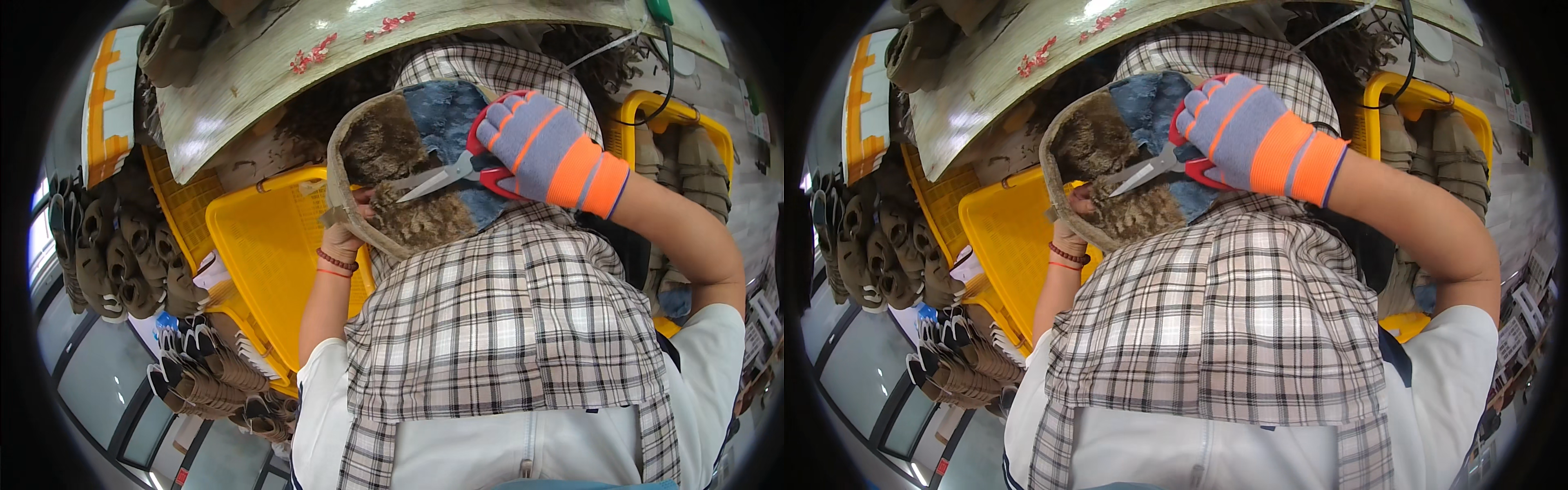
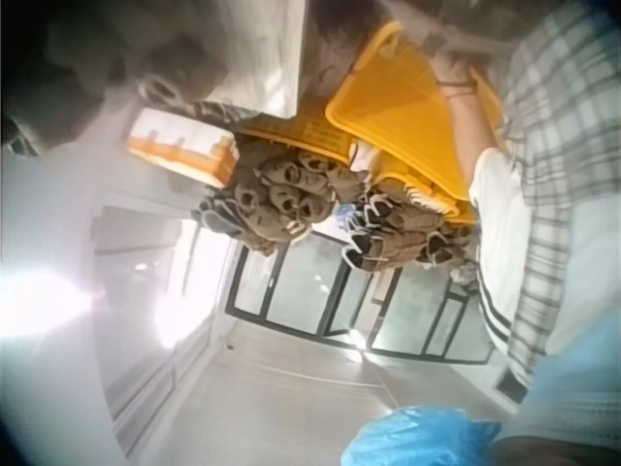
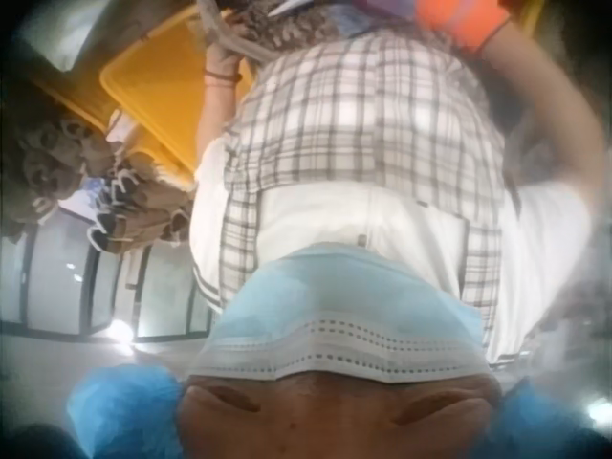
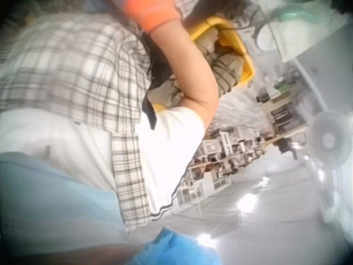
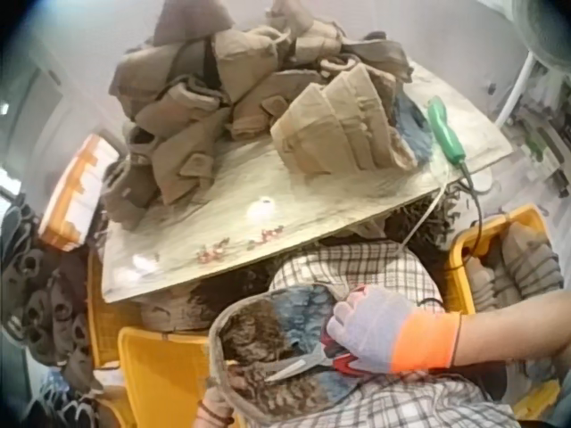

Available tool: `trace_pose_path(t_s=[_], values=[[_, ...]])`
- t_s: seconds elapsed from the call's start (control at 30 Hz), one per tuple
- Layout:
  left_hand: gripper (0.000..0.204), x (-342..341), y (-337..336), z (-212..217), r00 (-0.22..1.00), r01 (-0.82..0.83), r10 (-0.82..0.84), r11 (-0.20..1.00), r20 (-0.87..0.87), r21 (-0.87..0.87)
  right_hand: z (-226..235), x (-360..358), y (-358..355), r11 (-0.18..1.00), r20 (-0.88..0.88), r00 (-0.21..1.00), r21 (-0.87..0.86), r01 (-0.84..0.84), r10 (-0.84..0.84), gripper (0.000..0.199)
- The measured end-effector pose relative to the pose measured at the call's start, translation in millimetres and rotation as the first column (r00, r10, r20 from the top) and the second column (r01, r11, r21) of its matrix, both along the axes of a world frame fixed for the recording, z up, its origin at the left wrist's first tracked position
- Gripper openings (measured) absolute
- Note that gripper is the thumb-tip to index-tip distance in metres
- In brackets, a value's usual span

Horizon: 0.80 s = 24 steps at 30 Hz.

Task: The person uses shears to trim the fuzzy lining inside a series of beige slip-on shoes. They repeatedly pick up a shoe, cut the interior lining, and place the shoe on a table, continuing the process with multiple units.

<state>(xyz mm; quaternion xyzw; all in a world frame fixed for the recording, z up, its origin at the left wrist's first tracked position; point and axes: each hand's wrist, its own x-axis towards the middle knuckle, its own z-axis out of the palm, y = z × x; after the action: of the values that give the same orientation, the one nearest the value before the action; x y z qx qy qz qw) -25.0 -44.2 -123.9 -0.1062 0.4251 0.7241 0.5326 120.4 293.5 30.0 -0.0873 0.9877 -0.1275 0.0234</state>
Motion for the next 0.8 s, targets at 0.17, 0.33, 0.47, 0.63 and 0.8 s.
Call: trace_pose_path(t_s=[0.17, 0.33, 0.47, 0.63, 0.8], values=[[0.045, 4, 5, 11, 0.999, -0.051, 0.051, 0.998, 0.004, -0.033, -8, -1, -12, 0.998, -0.063, 0.998, 0.06, -0.019, 0.023, 0.023], [0.042, 5, 3, 6, 0.999, -0.041, 0.041, 0.999, -0.002, -0.009, -6, -6, -17, 0.998, -0.056, 0.998, 0.059, -0.033, 0.037, 0.021], [0.042, 5, 7, 13, 1.0, 0.001, -0.002, 0.997, 0.021, 0.08, -6, -9, -21, 0.985, 0.141, 0.99, 0.172, -0.027, 0.002, 0.023], [0.042, 6, 11, 20, 1.0, 0.021, -0.022, 0.998, 0.016, 0.063, -2, 2, 1, 0.995, 0.031, 0.997, -0.062, 0.074, -0.073, 0.027], [0.04, 12, 26, 48, 1.0, -0.012, 0.012, 1.0, 0.01, -0.012, 4, 6, 5, 0.995, -0.009, 0.997, -0.071, 0.074, -0.075, 0.032]])
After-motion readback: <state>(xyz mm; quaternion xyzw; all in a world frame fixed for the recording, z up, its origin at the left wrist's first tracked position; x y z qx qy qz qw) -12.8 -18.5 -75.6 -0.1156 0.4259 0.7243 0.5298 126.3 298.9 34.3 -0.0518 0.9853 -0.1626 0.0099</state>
